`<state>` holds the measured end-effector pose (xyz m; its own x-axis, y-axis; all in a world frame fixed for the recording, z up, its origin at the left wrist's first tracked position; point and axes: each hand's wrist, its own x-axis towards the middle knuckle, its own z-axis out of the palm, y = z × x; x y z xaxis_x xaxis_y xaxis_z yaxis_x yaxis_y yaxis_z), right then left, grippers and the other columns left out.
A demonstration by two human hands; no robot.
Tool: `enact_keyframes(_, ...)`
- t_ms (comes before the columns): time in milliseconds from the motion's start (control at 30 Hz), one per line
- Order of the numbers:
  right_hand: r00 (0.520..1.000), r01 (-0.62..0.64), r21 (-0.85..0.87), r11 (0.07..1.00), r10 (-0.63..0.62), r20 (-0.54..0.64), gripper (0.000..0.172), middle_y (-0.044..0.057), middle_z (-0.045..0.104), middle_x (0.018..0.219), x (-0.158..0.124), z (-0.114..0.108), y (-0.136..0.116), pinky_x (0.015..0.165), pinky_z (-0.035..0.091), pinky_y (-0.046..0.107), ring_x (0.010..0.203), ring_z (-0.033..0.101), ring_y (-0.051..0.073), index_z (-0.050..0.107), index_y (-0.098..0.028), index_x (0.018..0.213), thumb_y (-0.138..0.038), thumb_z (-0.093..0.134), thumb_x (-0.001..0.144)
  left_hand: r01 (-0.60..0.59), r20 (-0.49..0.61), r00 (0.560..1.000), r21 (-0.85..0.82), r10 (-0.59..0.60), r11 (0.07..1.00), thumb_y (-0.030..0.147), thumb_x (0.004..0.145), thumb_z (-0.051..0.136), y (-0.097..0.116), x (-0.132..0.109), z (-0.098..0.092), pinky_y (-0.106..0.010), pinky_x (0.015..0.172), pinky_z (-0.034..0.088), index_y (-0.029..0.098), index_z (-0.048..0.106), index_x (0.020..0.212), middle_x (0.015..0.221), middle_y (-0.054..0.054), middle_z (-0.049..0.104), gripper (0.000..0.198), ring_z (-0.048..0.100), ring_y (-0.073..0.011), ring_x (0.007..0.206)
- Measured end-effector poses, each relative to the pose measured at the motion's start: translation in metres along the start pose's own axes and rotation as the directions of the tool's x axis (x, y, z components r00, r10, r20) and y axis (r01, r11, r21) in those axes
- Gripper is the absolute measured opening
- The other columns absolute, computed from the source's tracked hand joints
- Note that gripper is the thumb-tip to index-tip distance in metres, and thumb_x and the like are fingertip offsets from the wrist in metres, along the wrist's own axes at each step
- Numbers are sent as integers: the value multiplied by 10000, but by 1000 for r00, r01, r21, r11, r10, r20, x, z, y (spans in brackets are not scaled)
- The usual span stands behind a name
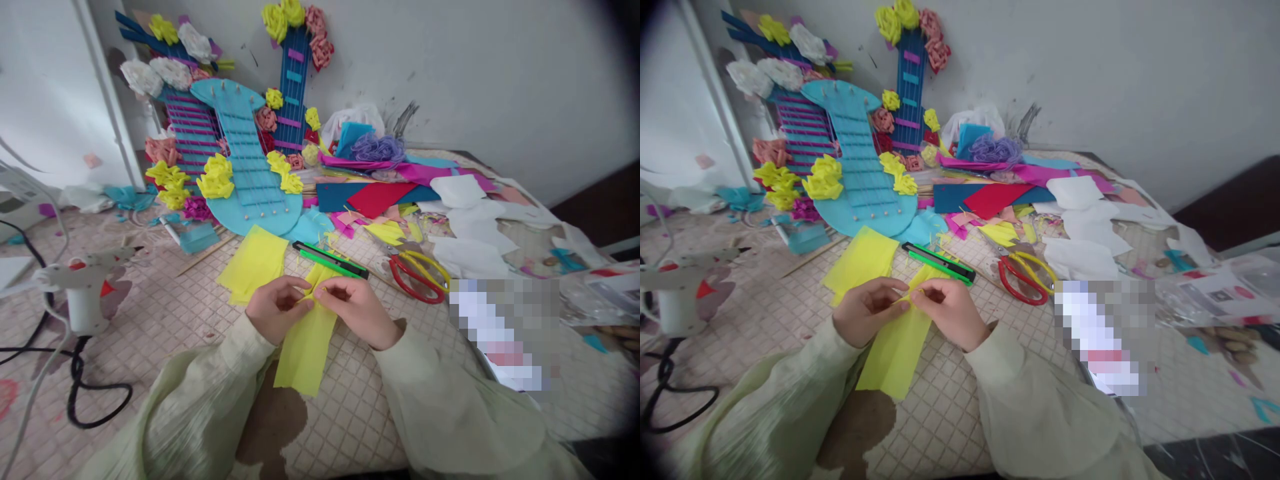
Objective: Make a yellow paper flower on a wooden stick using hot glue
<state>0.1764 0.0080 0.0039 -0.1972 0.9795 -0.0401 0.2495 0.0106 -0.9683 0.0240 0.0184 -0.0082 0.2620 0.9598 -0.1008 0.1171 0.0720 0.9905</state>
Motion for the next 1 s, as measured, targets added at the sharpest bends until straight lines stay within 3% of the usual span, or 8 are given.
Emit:
enact_keyframes(333, 998, -30, 58, 998, 33, -47, 185, 27, 621, 726, 1, -1, 2, 613, 438, 264, 673, 545, 135, 623, -163, 730, -322, 530, 711, -24, -29, 999, -8, 24, 1000, 248, 590, 638, -1, -1, 1, -174, 424, 352, 154, 565, 797, 508, 41, 531, 240, 458, -63, 434)
enact_keyframes(600, 1000, -13, 25, 1000, 13, 5, 185, 19, 613, 702, 1, -1, 4, 610, 430, 263, 664, 540, 134, 618, -166, 707, -328, 528, 713, -33, 6, 999, -9, 33, 999, 264, 594, 638, -5, 1, -1, -179, 429, 363, 159, 566, 821, 547, 26, 555, 260, 478, -70, 453)
enact_keyframes(1000, 1000, -12, 35, 999, 11, 15, 173, 20, 605, 707, 0, -1, 1, 608, 425, 253, 667, 531, 129, 616, -158, 712, -310, 531, 714, 63, 39, 997, 14, -63, 998, 230, 596, 610, 12, -1, 1, -227, 521, 425, 141, 548, 812, 608, -5, 581, 241, 529, -106, 536)
